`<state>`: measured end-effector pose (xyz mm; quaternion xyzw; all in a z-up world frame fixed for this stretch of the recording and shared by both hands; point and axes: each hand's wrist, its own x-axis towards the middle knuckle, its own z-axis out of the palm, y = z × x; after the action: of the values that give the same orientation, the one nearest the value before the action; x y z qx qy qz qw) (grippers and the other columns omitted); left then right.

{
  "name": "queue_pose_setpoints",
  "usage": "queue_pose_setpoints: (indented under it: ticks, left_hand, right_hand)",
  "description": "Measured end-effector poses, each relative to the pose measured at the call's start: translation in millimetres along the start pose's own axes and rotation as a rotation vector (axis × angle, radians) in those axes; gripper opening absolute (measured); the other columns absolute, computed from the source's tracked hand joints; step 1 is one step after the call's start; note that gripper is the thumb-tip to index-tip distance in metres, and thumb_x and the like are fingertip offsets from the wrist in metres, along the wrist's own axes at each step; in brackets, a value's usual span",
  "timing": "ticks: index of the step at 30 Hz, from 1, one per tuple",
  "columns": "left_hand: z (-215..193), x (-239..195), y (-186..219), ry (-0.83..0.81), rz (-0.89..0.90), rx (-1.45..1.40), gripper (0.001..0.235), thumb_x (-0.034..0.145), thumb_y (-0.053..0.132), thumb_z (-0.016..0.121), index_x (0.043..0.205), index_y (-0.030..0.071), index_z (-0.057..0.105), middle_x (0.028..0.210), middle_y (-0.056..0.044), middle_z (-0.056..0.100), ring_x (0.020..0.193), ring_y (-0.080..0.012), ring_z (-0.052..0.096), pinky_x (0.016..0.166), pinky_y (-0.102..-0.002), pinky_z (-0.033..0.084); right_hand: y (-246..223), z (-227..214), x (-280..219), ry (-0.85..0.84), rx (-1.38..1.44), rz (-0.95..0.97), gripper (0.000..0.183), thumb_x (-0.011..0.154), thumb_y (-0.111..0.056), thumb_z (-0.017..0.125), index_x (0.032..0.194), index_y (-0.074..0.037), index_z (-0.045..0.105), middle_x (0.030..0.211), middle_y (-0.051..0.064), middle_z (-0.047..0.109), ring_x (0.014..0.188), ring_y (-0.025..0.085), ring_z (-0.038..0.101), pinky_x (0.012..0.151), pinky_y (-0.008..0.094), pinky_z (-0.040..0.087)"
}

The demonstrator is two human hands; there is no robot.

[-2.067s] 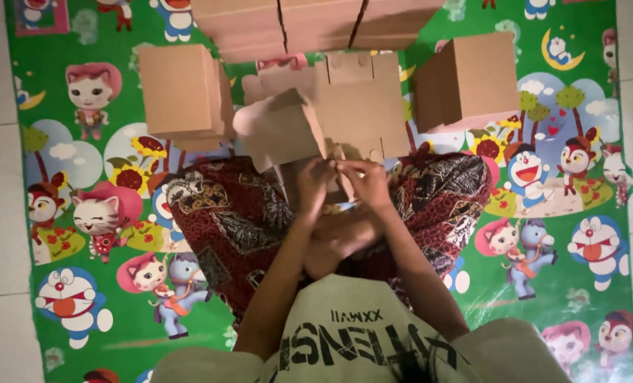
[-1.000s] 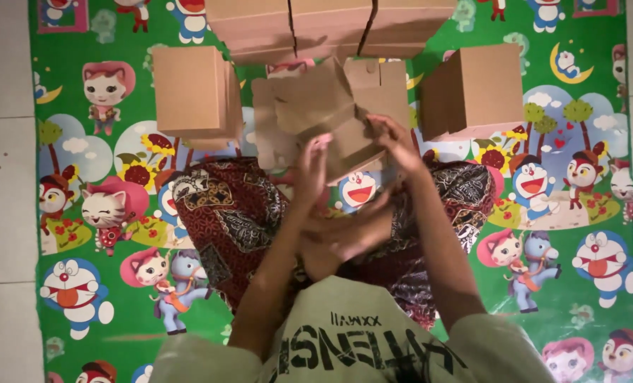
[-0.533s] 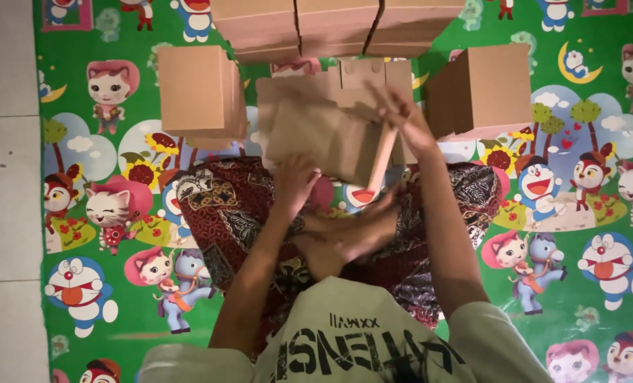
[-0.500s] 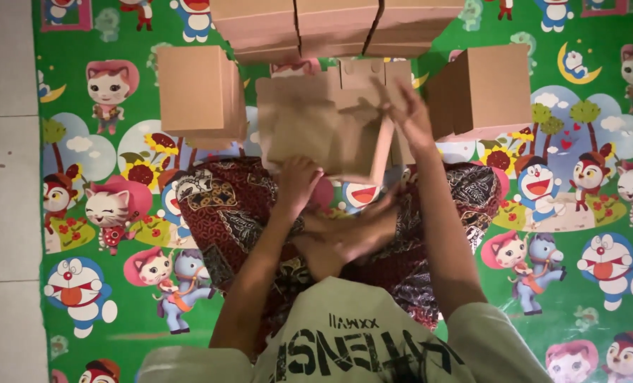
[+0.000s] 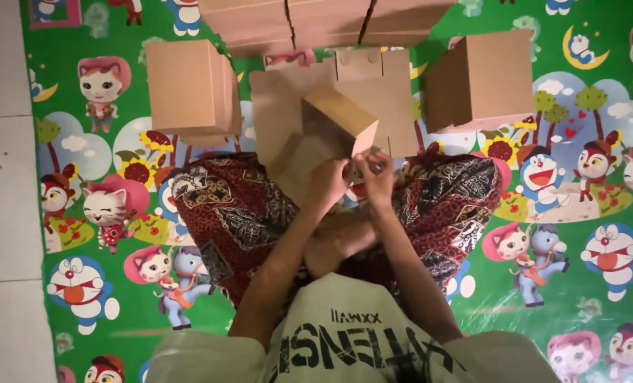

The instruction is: A person sits on a floor mat and manually folds flat cardboard templates into small rectangular boxes.

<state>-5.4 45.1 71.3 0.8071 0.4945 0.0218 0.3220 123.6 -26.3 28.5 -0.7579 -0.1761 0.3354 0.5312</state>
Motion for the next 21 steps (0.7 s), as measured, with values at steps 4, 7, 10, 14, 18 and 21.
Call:
queue_pose_setpoints:
  ticks: [4,7,10,14,18,21]
  left_hand:
    - [-13,-5,15,0.041,-0.041,-0.11,0.029,0.097,0.044,0.058,0.106,0.022,0.074,0.092,-0.005,0.075,0.094,-0.0255,0.075,0.08,-0.044,0.062]
    - [-15,-2,13,0.092,-0.094,-0.171,0.034,0.096,0.041,0.063,0.109,0.012,0.076,0.095,-0.014,0.072,0.098,-0.0348,0.072,0.081,-0.048,0.062]
    - [-18,3,20,0.117,-0.042,-0.195,0.03,0.094,0.027,0.067,0.115,0.007,0.076,0.104,-0.015,0.07,0.107,-0.0355,0.068,0.085,-0.048,0.062]
    - [-38,3,36,0.111,0.042,-0.157,0.027,0.096,0.023,0.063,0.113,0.006,0.075,0.097,-0.019,0.072,0.097,-0.0374,0.072,0.081,-0.048,0.062]
    - [14,26,3,0.046,-0.007,-0.135,0.022,0.089,0.036,0.07,0.095,0.016,0.078,0.082,-0.008,0.073,0.086,-0.0309,0.075,0.075,-0.043,0.063]
    - [31,43,0,0.032,-0.061,-0.139,0.021,0.088,0.036,0.069,0.091,0.019,0.079,0.08,-0.008,0.074,0.083,-0.0313,0.076,0.077,-0.044,0.062]
  right_hand:
    - [-13,3,8,0.016,-0.137,-0.064,0.056,0.084,-0.038,0.091,0.126,-0.011,0.067,0.122,0.02,0.07,0.116,0.039,0.067,0.099,0.044,0.056]
    - [-22,0,12,-0.099,-0.388,0.017,0.066,0.077,-0.058,0.089,0.133,-0.03,0.066,0.122,0.006,0.073,0.117,0.025,0.068,0.105,0.038,0.053]
    - [-24,-8,21,-0.139,-0.437,0.015,0.065,0.081,-0.063,0.083,0.136,-0.035,0.065,0.125,0.005,0.072,0.122,0.025,0.064,0.108,0.038,0.05]
    - [-43,-15,7,-0.101,-0.436,-0.191,0.034,0.102,-0.046,0.061,0.122,-0.023,0.074,0.117,0.008,0.074,0.112,0.031,0.068,0.1,0.045,0.052]
    - [-16,-25,27,0.022,-0.597,-0.559,0.013,0.097,-0.019,0.072,0.107,-0.015,0.077,0.098,0.008,0.078,0.091,0.03,0.075,0.078,0.042,0.06]
    - [11,-27,48,-0.07,-0.567,-0.405,0.012,0.085,-0.021,0.078,0.097,-0.021,0.081,0.091,0.006,0.078,0.092,0.031,0.074,0.08,0.041,0.061]
